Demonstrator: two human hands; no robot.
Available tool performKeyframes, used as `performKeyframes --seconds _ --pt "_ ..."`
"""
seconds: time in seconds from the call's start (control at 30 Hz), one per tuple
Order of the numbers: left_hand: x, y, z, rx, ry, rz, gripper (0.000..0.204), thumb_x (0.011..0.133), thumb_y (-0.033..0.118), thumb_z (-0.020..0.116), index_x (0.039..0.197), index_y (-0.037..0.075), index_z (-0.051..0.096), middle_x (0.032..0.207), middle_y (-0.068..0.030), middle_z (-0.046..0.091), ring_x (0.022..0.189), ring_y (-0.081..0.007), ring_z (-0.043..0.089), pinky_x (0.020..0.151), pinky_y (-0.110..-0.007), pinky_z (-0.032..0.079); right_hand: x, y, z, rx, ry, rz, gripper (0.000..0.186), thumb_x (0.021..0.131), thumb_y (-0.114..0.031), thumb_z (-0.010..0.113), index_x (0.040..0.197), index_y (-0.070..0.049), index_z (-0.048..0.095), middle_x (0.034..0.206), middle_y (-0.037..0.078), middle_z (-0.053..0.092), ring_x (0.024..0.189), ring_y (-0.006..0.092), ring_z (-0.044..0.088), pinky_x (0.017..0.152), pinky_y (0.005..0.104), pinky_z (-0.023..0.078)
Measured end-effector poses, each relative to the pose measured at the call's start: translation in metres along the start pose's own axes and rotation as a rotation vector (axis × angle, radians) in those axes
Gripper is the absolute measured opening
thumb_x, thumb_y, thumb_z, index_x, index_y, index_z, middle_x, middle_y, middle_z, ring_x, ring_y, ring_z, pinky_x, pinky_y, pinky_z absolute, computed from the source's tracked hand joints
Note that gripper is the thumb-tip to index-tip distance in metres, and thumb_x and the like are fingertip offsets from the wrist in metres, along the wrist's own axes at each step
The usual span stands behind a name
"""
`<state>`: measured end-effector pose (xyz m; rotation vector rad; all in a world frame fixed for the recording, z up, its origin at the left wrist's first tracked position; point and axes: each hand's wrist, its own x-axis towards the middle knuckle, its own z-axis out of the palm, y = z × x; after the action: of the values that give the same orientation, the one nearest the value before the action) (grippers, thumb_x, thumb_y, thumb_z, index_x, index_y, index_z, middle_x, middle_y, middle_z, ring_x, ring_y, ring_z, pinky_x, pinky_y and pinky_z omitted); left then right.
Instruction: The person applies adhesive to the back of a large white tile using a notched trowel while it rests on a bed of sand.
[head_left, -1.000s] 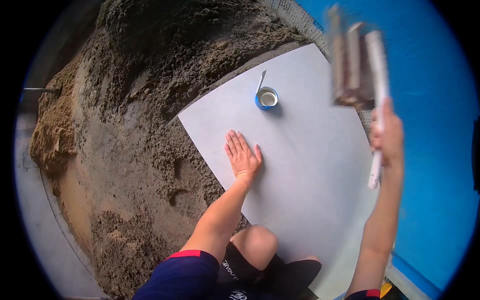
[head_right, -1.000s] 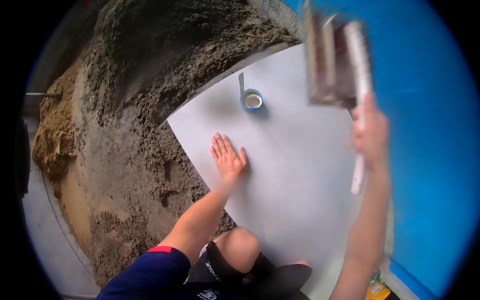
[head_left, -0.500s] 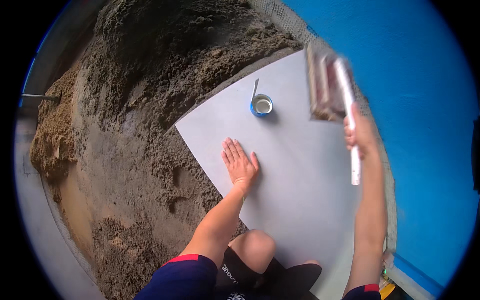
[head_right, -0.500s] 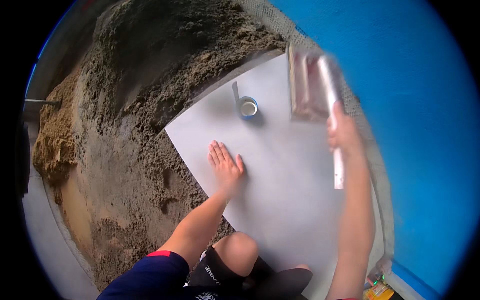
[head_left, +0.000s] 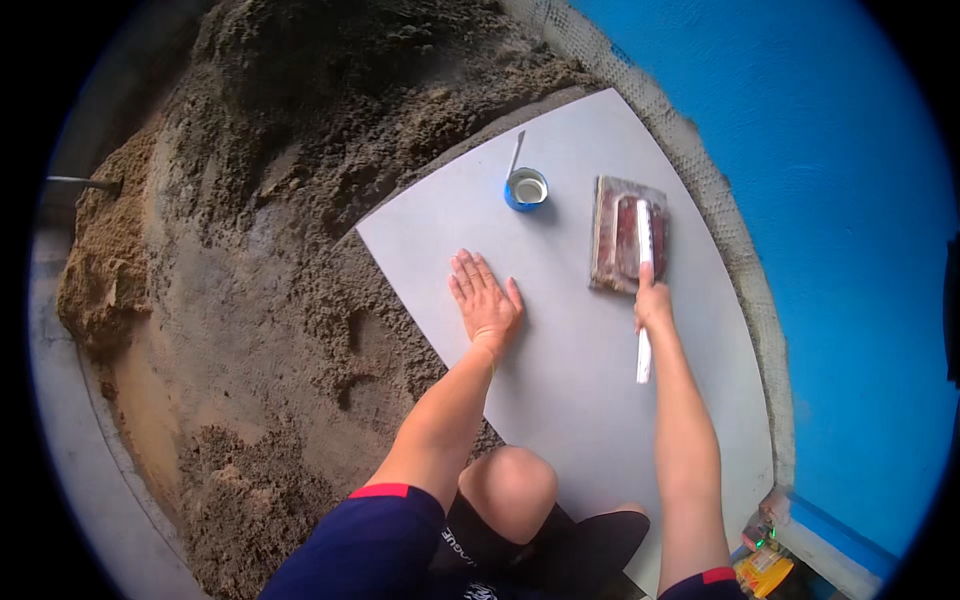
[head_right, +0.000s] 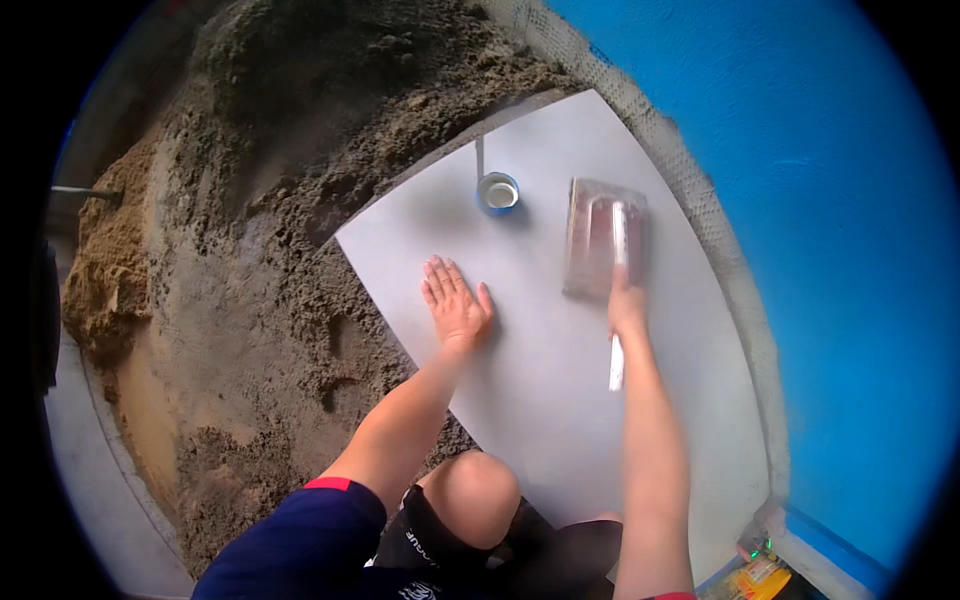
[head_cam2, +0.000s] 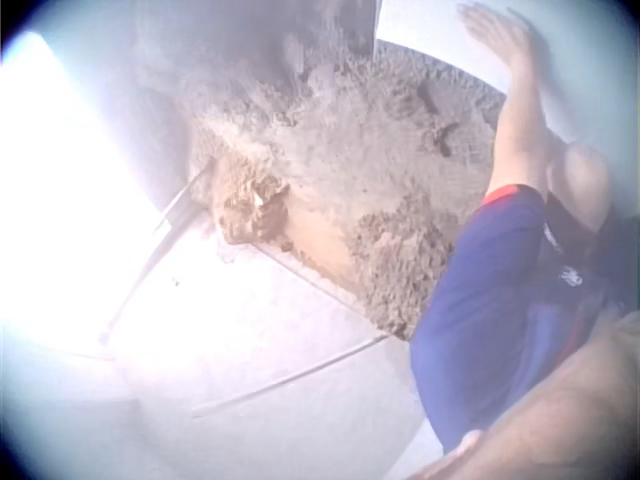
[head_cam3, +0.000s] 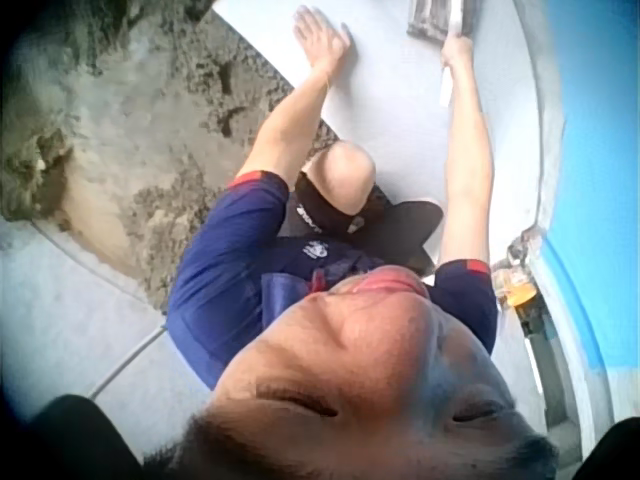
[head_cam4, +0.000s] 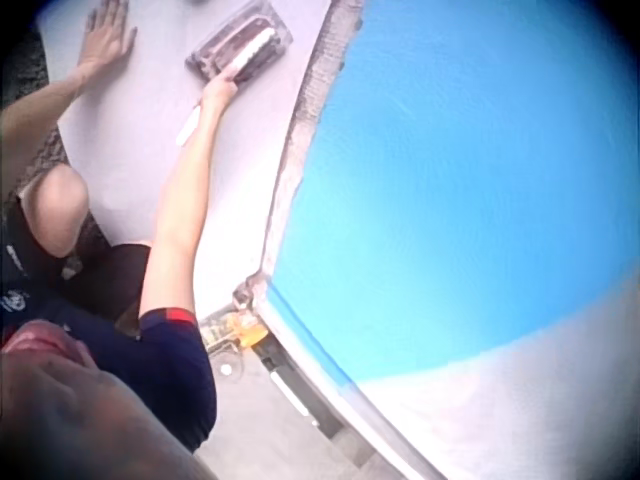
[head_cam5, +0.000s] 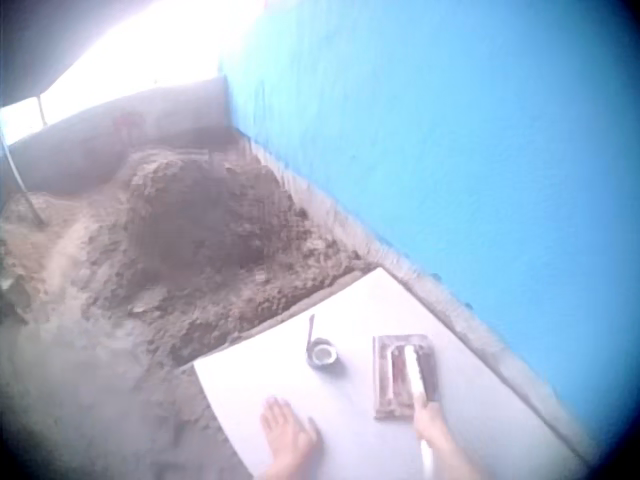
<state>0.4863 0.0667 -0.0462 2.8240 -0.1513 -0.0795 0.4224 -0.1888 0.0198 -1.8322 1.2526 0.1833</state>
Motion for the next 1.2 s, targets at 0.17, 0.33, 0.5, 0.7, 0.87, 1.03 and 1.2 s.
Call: performKeyframes --seconds 0.17,0.33,0.5,0.7,0.87,1.03,1.2 --pt "0.000 -0.047 -0.008 -0.049 -0.036 0.292 0.078 0.094 0.042 0.041 0.147 -0.011 0.016 0.156 -0.0266 0.011 0.147 -0.0377 0.005 0.119 -0.047 0.004 -0.086 0.103 0.022 -0.040 -0.008 -0.140 0.076 0.092 -0.069 0.036 0.062 -0.001 0.048 0.047 0.007 0.044 0.034 0.0226 0.046 0.034 0.0384 0.037" --pt "-0.030 -0.106 -0.029 0.038 -0.026 0.184 0.078 0.095 0.043 0.038 0.147 -0.012 0.016 0.157 -0.0276 0.007 0.147 -0.0391 0.001 0.119 -0.047 0.003 -0.162 0.205 0.026 -0.193 0.009 -0.230 0.070 0.094 -0.066 0.035 0.066 -0.004 0.047 0.047 0.007 0.045 0.036 0.0203 0.046 0.036 0.0370 0.038" --pt "-0.042 -0.111 -0.022 -0.054 0.082 0.057 0.079 0.092 0.038 0.044 0.145 -0.013 0.017 0.155 -0.0298 0.009 0.147 -0.0410 0.003 0.119 -0.047 0.004 -0.207 0.080 0.008 -0.077 -0.216 -0.034 0.057 0.099 -0.055 0.039 0.074 -0.004 0.048 0.056 0.003 0.042 0.050 0.0170 0.044 0.048 0.0353 0.037" --pt "-0.070 -0.107 -0.019 -0.083 0.042 -0.057 0.080 0.090 0.031 0.046 0.146 -0.013 0.011 0.156 -0.0285 0.003 0.147 -0.0408 -0.001 0.119 -0.047 0.002 -0.253 -0.062 -0.041 0.044 -0.084 -0.734 0.044 0.102 -0.045 0.039 0.086 -0.005 0.049 0.065 0.000 0.047 0.054 0.0102 0.047 0.046 0.0260 0.035" --pt "-0.069 -0.102 -0.024 -0.140 0.023 -0.087 0.076 0.089 0.027 0.045 0.147 -0.012 0.014 0.157 -0.0264 0.005 0.147 -0.0391 0.001 0.119 -0.046 0.003 -0.167 -0.020 0.025 -0.157 0.270 -1.252 0.047 0.100 -0.047 0.042 0.083 -0.004 0.053 0.063 0.002 0.049 0.056 0.0195 0.051 0.049 0.0340 0.041" --pt "-0.062 -0.092 -0.029 -0.163 -0.015 -0.106 0.071 0.090 0.026 0.043 0.146 -0.011 0.019 0.157 -0.0263 0.007 0.147 -0.0385 0.003 0.119 -0.046 0.003 -0.102 -0.023 0.103 -0.355 -0.342 -0.521 0.055 0.098 -0.055 0.042 0.072 -0.006 0.048 0.054 0.000 0.042 0.047 0.0172 0.047 0.044 0.0349 0.040" --pt "-0.070 -0.102 -0.025 -0.136 0.009 -0.123 0.071 0.090 0.025 0.044 0.146 -0.011 0.021 0.157 -0.0263 0.008 0.147 -0.0386 0.003 0.119 -0.046 0.003 -0.192 -0.137 0.078 -0.188 -0.520 -0.168 0.057 0.098 -0.058 0.040 0.072 -0.008 0.048 0.052 -0.002 0.041 0.040 0.0073 0.038 0.037 0.0269 0.030"
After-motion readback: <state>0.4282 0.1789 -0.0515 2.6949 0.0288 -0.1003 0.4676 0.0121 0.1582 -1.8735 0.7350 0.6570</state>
